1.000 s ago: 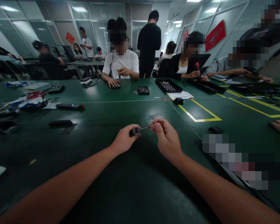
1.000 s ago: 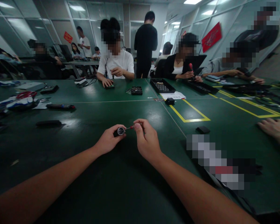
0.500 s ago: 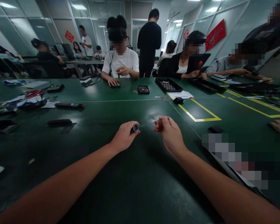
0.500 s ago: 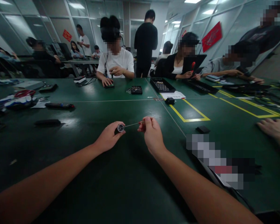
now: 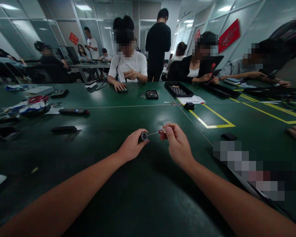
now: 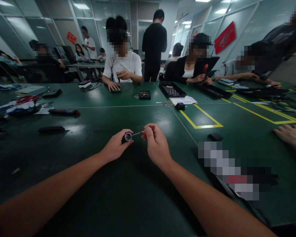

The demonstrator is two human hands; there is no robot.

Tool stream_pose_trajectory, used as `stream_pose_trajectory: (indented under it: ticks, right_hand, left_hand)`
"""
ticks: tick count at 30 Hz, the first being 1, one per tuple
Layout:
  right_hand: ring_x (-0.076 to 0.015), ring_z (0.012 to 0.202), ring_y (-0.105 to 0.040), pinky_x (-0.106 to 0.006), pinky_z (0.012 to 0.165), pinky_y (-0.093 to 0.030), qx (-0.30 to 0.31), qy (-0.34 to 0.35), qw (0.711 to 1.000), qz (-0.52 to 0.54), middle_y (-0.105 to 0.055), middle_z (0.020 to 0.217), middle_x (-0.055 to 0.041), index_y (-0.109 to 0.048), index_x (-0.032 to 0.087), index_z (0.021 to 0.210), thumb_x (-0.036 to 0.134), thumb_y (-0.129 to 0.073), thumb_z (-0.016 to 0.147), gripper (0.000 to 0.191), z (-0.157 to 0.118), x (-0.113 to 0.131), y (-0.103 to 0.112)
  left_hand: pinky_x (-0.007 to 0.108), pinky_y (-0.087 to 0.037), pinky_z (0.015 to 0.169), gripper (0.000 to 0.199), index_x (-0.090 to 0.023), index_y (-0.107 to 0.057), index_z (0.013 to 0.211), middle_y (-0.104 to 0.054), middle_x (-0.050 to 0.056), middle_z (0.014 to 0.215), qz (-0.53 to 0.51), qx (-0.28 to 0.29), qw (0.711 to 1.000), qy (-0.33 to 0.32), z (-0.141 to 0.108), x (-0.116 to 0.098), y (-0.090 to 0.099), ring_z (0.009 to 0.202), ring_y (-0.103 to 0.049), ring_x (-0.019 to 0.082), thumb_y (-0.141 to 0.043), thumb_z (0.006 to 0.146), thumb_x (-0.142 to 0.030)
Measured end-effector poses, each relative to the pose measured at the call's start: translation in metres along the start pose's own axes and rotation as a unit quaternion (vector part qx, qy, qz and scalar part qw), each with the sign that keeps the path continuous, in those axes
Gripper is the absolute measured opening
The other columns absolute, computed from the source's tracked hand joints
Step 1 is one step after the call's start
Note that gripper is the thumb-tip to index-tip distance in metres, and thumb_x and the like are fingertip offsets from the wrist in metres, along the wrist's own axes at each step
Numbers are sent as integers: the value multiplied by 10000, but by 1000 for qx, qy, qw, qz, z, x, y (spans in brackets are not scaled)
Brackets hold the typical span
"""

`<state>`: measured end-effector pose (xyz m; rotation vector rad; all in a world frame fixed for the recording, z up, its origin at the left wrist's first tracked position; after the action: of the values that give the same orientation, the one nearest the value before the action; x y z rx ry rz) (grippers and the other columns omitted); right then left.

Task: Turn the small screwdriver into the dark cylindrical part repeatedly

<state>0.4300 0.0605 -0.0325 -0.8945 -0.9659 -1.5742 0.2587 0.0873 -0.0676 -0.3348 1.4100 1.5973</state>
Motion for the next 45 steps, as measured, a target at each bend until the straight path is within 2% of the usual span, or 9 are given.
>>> stream_pose_trajectory:
  ticks: [6,11,13,20,25,28,33,40,45]
  right_hand:
    - [-144,542,-513,-290,529,-400,4,8,999,-50,-551,597,22,-684,222,846,557,-488,1008,421,-4,11,2]
    - [-174,674,-598,-310,606,-458,21,22,998,-51,-666,791,-14,-665,228,1068,421,-518,1006,250,-6,11,-1]
    - [-183,750,-621,-322,665,-476,31,27,998,-44,-679,868,-26,-648,229,1073,391,-521,1005,217,-6,11,-3]
    - [-162,627,-547,-317,608,-419,32,29,996,-76,-579,680,7,-669,230,868,482,-460,1034,367,-6,16,-3]
    - [-176,717,-599,-327,645,-451,21,14,999,-46,-677,869,-21,-626,230,1088,384,-515,1011,205,-5,8,-1]
    - [-178,744,-596,-326,658,-448,24,14,999,-40,-655,857,-16,-622,231,1050,397,-515,1015,201,-5,7,-2]
    - [-161,640,-545,-321,612,-420,25,18,997,-70,-629,738,-3,-662,227,907,491,-483,1025,340,-5,11,-3]
    - [-191,762,-618,-342,676,-463,19,4,999,-41,-704,922,-37,-624,235,1100,395,-523,1006,211,-5,3,-1]
    - [-172,662,-561,-327,624,-432,28,7,998,-55,-616,732,4,-644,238,953,498,-495,1021,307,-4,5,-3]
  left_hand:
    - [377,-488,925,150,-202,-623,1044,-679,46,1054,0,20,1000,-5,0,-2,-3,993,-627,229,-667,901,-218]
    - [359,-488,906,164,-209,-628,1063,-678,40,1055,-10,0,1000,1,1,1,1,977,-624,218,-668,905,-226]
    - [355,-486,903,168,-208,-629,1067,-678,40,1056,-9,-3,1000,4,1,3,2,973,-622,215,-670,906,-231]
    - [364,-484,905,156,-203,-635,1048,-679,39,1050,-10,12,1000,-3,1,2,-1,975,-619,218,-674,898,-225]
    - [356,-484,887,173,-205,-639,1069,-675,39,1054,-12,3,1000,5,0,4,1,962,-618,213,-671,901,-227]
    - [351,-482,876,153,-202,-640,1048,-675,35,1034,-8,8,1000,3,1,3,0,951,-616,210,-672,900,-225]
    - [343,-473,889,144,-199,-640,1019,-676,22,1012,-6,12,1000,-4,2,2,-3,944,-613,202,-691,885,-195]
    - [337,-469,870,132,-206,-639,1031,-672,19,1018,-6,9,1000,-6,1,2,-1,944,-610,198,-676,904,-214]
    - [336,-474,864,139,-204,-643,1024,-672,21,1011,-5,13,1000,-7,1,2,-2,944,-613,198,-687,892,-202]
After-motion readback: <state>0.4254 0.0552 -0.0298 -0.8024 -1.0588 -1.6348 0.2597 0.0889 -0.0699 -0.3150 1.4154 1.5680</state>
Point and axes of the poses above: each hand's wrist, its own z-axis towards the middle knuckle, its own y-axis out of the back of the hand, x = y × z, the point moved 9 cm from there along z, towards the middle knuckle
